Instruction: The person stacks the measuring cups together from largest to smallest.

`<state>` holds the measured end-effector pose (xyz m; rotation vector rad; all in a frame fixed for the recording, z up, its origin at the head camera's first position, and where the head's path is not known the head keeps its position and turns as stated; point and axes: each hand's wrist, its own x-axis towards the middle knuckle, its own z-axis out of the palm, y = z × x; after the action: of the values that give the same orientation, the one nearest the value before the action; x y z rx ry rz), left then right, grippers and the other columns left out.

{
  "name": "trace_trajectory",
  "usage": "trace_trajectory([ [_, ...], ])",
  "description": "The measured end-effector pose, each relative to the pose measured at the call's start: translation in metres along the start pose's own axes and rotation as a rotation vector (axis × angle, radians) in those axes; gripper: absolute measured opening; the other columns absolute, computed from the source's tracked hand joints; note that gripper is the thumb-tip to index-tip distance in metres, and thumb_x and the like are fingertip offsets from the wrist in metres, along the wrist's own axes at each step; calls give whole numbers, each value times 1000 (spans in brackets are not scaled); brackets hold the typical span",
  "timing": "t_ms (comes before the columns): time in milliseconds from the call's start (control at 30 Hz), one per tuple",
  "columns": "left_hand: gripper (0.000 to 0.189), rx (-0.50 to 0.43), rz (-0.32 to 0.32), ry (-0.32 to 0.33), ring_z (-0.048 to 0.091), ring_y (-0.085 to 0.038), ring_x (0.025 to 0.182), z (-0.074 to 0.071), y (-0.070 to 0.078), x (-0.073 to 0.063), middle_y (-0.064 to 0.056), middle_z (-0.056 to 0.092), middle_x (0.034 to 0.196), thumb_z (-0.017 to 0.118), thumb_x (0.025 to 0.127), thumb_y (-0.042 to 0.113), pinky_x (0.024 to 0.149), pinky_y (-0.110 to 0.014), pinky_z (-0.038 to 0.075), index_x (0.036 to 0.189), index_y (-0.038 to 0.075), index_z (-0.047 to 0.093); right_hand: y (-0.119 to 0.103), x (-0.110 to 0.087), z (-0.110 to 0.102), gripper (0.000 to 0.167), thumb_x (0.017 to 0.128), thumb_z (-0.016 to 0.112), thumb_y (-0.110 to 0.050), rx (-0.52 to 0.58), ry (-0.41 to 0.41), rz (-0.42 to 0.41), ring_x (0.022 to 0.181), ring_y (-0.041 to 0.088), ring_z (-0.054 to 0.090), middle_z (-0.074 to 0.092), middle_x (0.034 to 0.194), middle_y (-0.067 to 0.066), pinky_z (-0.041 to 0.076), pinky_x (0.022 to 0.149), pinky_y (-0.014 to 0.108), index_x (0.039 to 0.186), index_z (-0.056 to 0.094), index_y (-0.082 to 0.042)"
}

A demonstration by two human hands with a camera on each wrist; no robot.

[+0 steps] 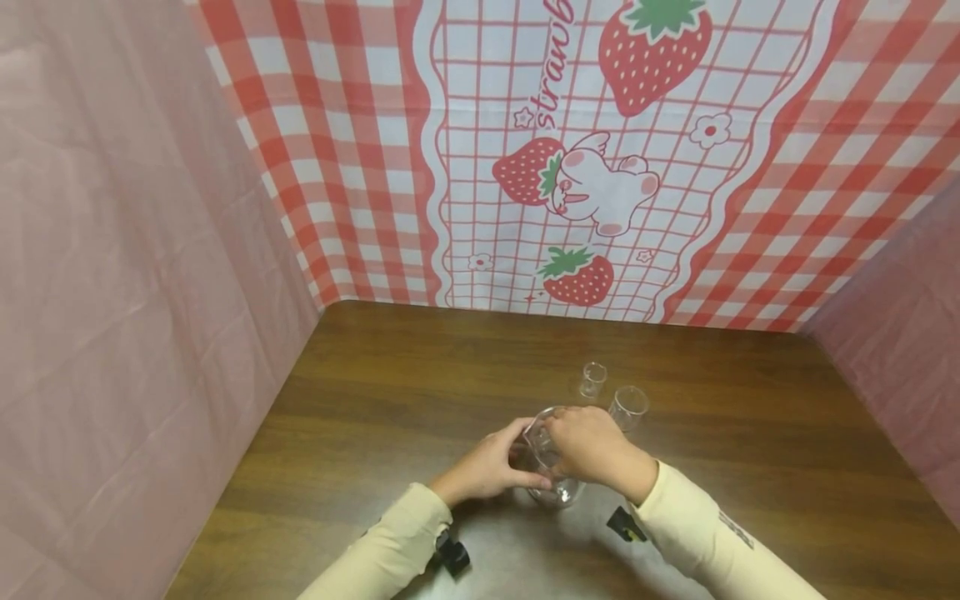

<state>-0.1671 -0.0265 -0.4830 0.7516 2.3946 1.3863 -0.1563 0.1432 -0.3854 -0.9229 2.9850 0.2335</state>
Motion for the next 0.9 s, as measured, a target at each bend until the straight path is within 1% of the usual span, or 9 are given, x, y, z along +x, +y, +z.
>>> trace_trajectory([
  [233,82,3,1,-5,60,-26,122,0,0,0,-7,57,139,82,77,35,101,-31,52,145,18,40,0,0,1,55,58,88,-47,-10,5,0,82,25,69,73,90,5,58,67,42,96,71,-10],
  [367,81,3,2,-5,59,-25,123,1,-1,0,-6,57,139,82,77,35,101,-30,52,145,19,40,0,0,2,55,58,87,-48,-20,12,2,80,24,69,73,89,4,58,64,41,95,71,-10],
  [633,83,2,-1,-2,59,-26,123,0,-1,0,-7,56,140,82,77,35,101,-31,52,146,19,39,1,1,3,51,57,89,-45,10,35,-15,78,23,69,72,87,3,57,57,40,94,72,-14],
  [733,82,2,3,-3,59,-26,124,-1,-2,0,-7,56,141,82,77,35,101,-31,52,146,20,39,1,1,3,49,57,89,-42,40,36,-18,74,24,68,72,83,2,57,56,41,93,71,-14],
  [900,80,19,20,-13,59,-24,124,0,-2,-1,-6,55,142,80,78,37,101,-30,52,145,21,39,2,2,6,44,58,89,-35,146,0,7,68,27,66,69,77,3,56,55,43,89,70,-13],
])
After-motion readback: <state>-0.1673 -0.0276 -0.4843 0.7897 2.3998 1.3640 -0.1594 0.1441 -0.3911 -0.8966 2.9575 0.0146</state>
